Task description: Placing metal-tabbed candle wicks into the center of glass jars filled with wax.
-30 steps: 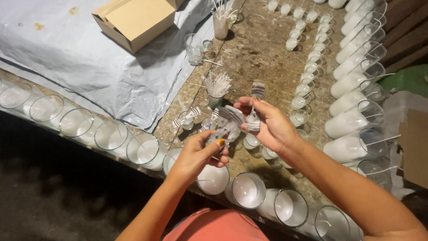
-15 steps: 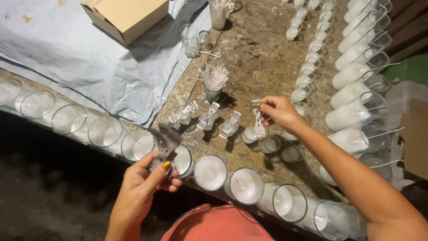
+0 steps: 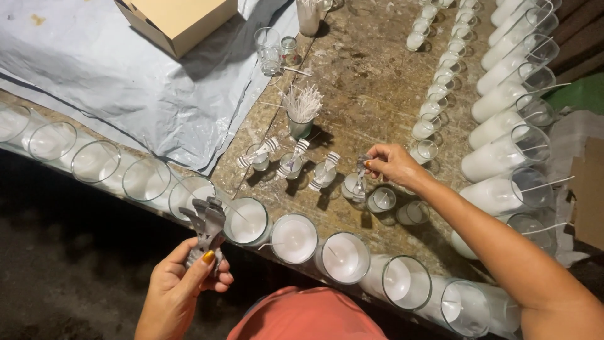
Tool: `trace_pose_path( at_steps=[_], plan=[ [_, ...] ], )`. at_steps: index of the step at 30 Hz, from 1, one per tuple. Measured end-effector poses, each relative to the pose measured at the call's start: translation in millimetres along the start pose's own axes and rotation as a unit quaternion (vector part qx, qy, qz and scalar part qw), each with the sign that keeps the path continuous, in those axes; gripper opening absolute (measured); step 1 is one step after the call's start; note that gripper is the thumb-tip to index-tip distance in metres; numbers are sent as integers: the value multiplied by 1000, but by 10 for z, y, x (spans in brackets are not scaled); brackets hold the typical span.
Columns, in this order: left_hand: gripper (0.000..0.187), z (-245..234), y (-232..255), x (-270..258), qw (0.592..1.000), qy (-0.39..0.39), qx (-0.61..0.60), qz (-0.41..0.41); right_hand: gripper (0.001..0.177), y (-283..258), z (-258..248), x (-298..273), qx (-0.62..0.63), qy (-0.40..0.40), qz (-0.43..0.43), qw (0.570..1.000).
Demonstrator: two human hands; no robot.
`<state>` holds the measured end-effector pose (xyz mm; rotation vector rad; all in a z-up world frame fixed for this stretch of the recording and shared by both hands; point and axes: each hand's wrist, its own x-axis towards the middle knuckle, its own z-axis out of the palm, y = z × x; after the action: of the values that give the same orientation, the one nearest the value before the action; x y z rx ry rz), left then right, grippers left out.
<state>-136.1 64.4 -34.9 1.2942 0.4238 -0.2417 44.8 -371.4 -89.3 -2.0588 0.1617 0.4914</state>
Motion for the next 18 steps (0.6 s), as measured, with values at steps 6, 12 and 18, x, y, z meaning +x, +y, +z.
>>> trace_pose_path(
  at_steps=[6,12,18],
  plan=[
    [25,20,-44,-4,1000,-12,-6,7,7,78,59,102,19,6,42,999],
    [25,11,-92,-9,1000,0,-4,-8,6,60,44,174,39,3,64,997],
    [28,8,-136,-71,1000,14,-10,-14,7,-15,31,139,21,4,62,998]
  ],
)
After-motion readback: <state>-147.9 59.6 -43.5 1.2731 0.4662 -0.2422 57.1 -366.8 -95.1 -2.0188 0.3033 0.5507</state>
